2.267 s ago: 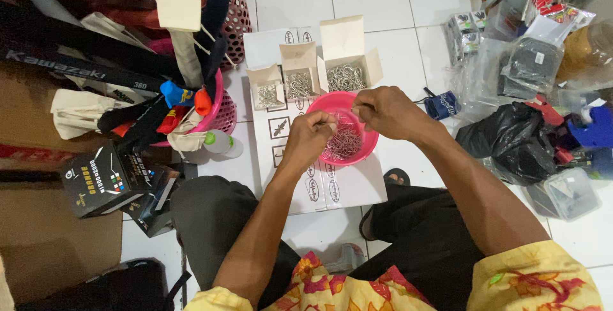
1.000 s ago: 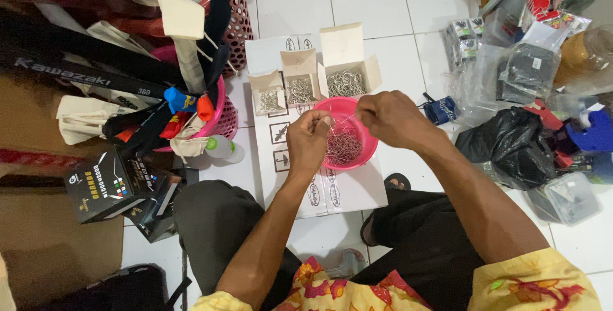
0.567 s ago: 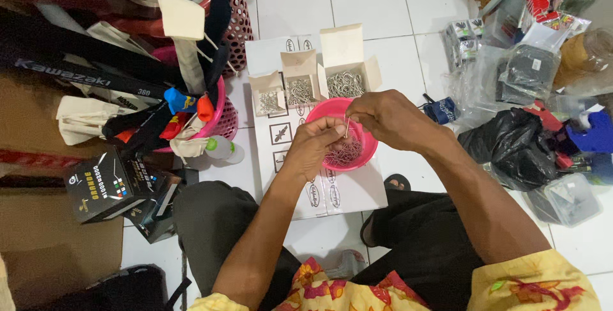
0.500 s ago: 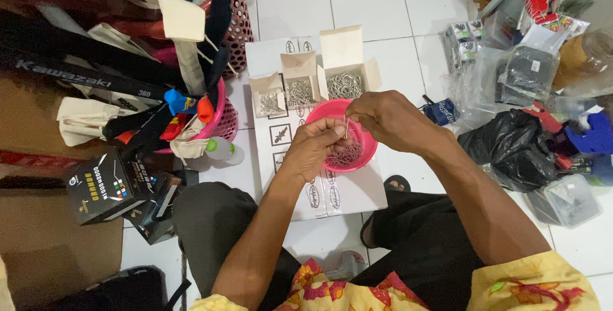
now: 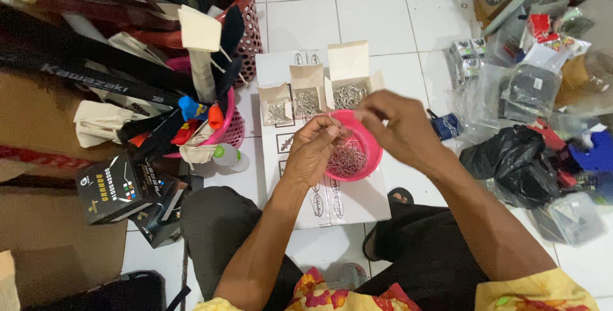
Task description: The person sits on the floor and assembles keychains by hand. They pick up metal rings and split rings from a pink bowl, link them together, and place the finished keychains into small cardboard boxes.
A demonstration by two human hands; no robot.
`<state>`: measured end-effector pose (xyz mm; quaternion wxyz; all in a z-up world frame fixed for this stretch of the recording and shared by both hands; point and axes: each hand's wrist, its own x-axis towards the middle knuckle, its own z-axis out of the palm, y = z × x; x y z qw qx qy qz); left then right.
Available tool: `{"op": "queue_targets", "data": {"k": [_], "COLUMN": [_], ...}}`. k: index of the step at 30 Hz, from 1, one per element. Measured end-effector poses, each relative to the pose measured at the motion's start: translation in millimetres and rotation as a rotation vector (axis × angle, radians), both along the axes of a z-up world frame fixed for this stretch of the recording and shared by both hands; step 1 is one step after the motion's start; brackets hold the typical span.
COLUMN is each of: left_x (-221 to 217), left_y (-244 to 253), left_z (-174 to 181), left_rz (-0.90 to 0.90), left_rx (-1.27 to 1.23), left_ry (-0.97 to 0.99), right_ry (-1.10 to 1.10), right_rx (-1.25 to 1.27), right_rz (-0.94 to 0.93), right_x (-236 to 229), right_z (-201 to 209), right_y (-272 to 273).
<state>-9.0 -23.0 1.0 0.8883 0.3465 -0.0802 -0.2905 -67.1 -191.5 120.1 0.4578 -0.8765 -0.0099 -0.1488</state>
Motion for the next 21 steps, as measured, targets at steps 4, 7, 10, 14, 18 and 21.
{"op": "queue_targets", "data": {"k": [4,7,10,14,18,21], "left_x": [7,6,6,6,8,6], "left_y": [-4,-4,-2,-1,-2,0], "left_z": [-19,-20,-10,-17,-24,-17], "left_rz": [0.079,0.088,0.069,0.056,0.035,0.056], "left_rx": [-0.02,-0.038,-0.049,-0.062,-0.069,-0.062], "left_ry": [0.02,0.034,0.018,0.042,0.055,0.064], "right_ry": [-0.026,-0.061,-0.078,-0.077,-0.048,-0.039], "right_rx": [-0.049,-0.151,-0.158,-0.117,-0.007,0.015], "right_rz": [0.075,0.035,-0.034,-0.041,-0.029,-0.024], "right_x": [-4,-3,-1,-1,0,0], "right_z": [-13,-27,-34,-36,-31,-19], "right_y": [25,30,34,39,38,44]}}
